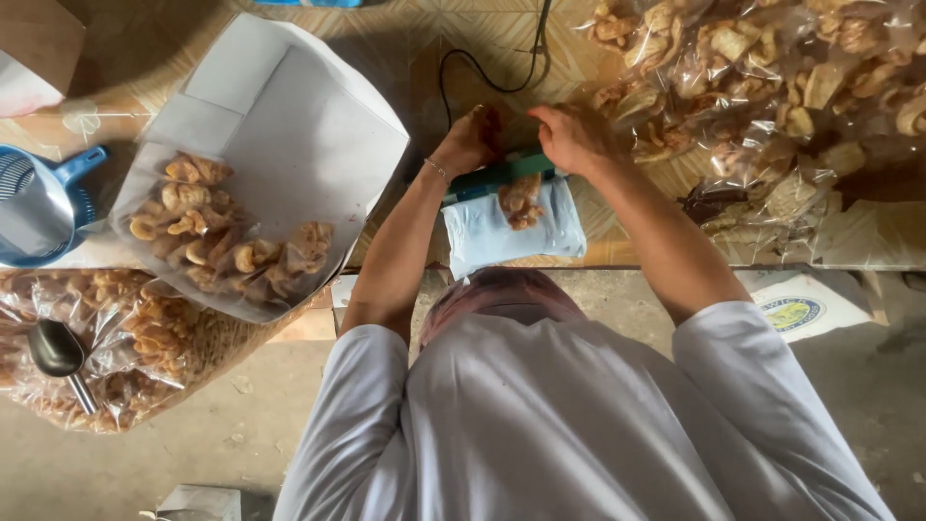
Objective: Filling small plastic bags with snacks and sealing them using a manual heat sealer
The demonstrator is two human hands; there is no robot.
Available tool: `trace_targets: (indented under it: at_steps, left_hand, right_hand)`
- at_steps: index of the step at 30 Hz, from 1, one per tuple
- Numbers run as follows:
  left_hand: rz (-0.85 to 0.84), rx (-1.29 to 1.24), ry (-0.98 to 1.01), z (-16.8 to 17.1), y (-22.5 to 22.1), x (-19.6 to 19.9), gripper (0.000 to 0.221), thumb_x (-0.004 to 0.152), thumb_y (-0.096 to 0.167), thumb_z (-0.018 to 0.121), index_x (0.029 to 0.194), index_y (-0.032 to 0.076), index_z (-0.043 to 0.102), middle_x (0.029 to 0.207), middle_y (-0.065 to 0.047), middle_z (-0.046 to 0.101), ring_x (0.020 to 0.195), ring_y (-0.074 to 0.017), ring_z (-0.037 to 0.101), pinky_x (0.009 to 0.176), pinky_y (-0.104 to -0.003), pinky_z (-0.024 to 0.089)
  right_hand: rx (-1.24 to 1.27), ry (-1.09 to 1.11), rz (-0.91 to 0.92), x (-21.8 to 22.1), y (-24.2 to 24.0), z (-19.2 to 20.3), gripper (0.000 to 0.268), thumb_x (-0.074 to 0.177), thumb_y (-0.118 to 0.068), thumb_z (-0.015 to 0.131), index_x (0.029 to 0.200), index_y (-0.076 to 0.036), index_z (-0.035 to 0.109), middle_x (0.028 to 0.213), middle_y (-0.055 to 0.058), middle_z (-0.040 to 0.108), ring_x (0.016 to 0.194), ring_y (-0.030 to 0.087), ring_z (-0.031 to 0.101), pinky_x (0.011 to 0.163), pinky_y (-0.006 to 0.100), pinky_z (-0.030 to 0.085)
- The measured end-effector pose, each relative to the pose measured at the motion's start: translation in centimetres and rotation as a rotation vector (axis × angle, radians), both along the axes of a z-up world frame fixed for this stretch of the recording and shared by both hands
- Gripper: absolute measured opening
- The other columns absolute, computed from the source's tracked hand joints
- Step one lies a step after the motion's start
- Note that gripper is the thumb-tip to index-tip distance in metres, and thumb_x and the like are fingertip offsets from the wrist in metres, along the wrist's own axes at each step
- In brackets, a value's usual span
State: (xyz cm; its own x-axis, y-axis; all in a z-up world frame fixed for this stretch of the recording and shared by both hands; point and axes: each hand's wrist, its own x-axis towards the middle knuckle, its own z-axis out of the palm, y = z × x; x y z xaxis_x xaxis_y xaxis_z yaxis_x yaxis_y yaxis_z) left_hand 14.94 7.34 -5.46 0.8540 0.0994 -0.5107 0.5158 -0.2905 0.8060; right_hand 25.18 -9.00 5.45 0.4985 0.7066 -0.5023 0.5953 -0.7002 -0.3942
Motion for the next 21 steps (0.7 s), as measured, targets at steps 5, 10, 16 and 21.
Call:
trace_targets:
  at_steps: [5,10,16,21]
  left_hand:
    - [0.402,0.334,-0.447,-3.0,-1.5,-2.2,0.007,0.074,0.005,0.066,0.077,0.009,0.061,0.081,-0.006,0.065,0.067,-0.0237,0.065,0.063,-0.037,0.049]
    - [0.355,0.037,-0.283,5.9,-6.8,-9.3,0.04,0.085,0.031,0.067,0.117,0.017,0.047,0.089,-0.008,0.071,0.079,-0.0208,0.068,0.07,-0.032,0.051]
    - [0.439,-0.59,-0.149,7.2,-10.2,-9.6,0.052,0.092,0.026,0.067,0.137,0.02,0.044,0.112,-0.017,0.069,0.088,-0.0241,0.071,0.065,-0.033,0.062]
    - [0.504,-0.608,-0.199,5.9,-11.2,-9.5,0.053,0.092,0.02,0.074,0.138,0.025,0.049,0.109,-0.021,0.066,0.08,-0.0253,0.07,0.067,-0.032,0.066]
  right_hand:
    - [-0.115,-0.095,-0.007,0.6,0.0,-3.6,0.045,0.091,-0.005,0.045,0.134,-0.008,0.059,0.111,0.018,0.069,0.096,0.034,0.065,0.079,0.048,0.053]
    - [0.082,-0.235,0.054,0.5,-1.2,-5.5,0.045,0.086,-0.005,0.054,0.13,-0.009,0.063,0.107,0.016,0.071,0.091,0.035,0.064,0.076,0.051,0.05]
    - [0.114,-0.321,0.075,1.7,-2.1,-9.4,0.043,0.082,-0.01,0.049,0.119,-0.014,0.07,0.094,0.015,0.074,0.086,0.039,0.068,0.077,0.06,0.049]
    - [0.163,-0.351,0.095,2.3,-3.2,-10.7,0.043,0.081,-0.017,0.046,0.115,-0.02,0.071,0.089,0.013,0.073,0.084,0.041,0.07,0.074,0.059,0.053]
